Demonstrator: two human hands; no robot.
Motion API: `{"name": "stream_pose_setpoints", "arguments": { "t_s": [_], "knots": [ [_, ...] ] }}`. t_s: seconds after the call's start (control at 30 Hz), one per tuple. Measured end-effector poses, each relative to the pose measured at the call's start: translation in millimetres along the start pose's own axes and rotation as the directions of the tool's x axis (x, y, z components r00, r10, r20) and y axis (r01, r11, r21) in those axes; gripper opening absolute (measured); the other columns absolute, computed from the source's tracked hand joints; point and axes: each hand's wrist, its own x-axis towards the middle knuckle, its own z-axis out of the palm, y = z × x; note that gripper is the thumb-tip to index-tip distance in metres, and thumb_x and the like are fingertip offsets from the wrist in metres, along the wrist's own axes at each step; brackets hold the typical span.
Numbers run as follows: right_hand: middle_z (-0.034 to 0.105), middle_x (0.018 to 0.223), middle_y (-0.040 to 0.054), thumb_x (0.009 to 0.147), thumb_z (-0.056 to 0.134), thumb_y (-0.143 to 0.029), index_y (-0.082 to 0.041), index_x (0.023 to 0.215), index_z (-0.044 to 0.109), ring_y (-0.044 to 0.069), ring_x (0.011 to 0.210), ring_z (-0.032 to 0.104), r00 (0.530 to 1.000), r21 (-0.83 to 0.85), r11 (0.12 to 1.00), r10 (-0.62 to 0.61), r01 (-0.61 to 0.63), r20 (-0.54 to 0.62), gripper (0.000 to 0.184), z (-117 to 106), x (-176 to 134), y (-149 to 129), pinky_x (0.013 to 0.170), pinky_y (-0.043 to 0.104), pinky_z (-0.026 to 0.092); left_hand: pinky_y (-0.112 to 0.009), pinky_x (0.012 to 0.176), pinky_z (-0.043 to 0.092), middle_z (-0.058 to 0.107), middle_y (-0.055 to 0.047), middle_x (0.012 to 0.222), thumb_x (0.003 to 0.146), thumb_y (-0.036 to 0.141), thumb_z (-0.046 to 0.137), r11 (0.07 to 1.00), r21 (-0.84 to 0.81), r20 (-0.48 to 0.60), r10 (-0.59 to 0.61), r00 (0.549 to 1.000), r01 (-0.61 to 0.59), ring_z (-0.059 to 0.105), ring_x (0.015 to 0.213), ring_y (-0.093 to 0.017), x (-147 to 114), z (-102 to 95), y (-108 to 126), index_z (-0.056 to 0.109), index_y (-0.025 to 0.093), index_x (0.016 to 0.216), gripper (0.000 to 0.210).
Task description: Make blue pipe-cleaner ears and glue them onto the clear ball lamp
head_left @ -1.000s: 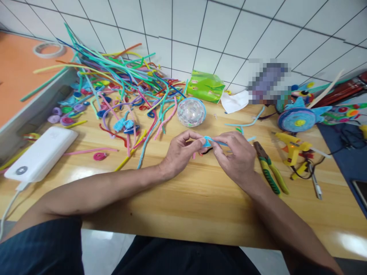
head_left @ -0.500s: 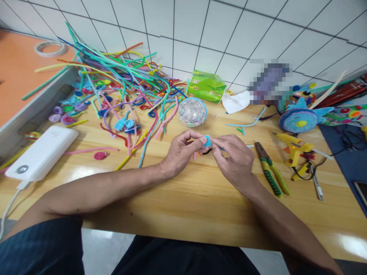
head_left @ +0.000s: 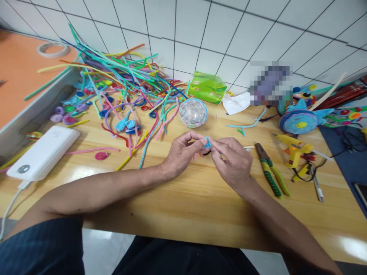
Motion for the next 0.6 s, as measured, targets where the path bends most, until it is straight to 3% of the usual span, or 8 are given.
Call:
{"name": "stream_pose_setpoints", "arguments": {
  "t_s": [0.3, 0.5, 0.6],
  "knots": [
    [0.079, 0.094, 0.0051, 0.098, 0.064, -0.005, -0.028, 0.129, 0.081, 0.019, 0.081, 0.073, 0.999, 0.016, 0.999, 0.032, -0.032, -0.003, 0.042, 5, -7, 1, 0.072, 0.033, 0.061, -0.025, 0.06, 0.054, 0.083, -0.004, 0.083, 0.085, 0.052, 0.092, 1.0, -0.017, 0.024, -0.005, 1.0, 0.005, 0.08, 0.076, -0.018, 3, -3.1, -5, 0.073, 0.018, 0.095, 0.04],
    [0.077, 0.09, 0.0025, 0.099, 0.072, -0.015, -0.028, 0.122, 0.079, 0.019, 0.08, 0.072, 0.98, 0.098, 0.975, 0.197, -0.198, 0.013, 0.027, -4, 4, -1, 0.07, 0.034, 0.06, -0.024, 0.059, 0.052, 0.083, -0.004, 0.085, 0.084, 0.053, 0.092, 0.999, -0.045, 0.066, -0.017, 0.998, 0.02, 0.08, 0.077, -0.017, 3, -2.0, -1, 0.074, 0.018, 0.099, 0.042],
    [0.077, 0.089, 0.0024, 0.099, 0.071, -0.013, -0.026, 0.114, 0.079, 0.018, 0.08, 0.072, 0.985, 0.121, 0.978, 0.172, -0.172, 0.009, 0.022, -6, 7, -2, 0.07, 0.033, 0.059, -0.025, 0.063, 0.054, 0.082, -0.004, 0.084, 0.084, 0.054, 0.092, 0.999, -0.041, 0.079, -0.019, 0.997, 0.022, 0.079, 0.076, -0.016, 2, -1.6, -1, 0.074, 0.018, 0.098, 0.042]
  ]
}}
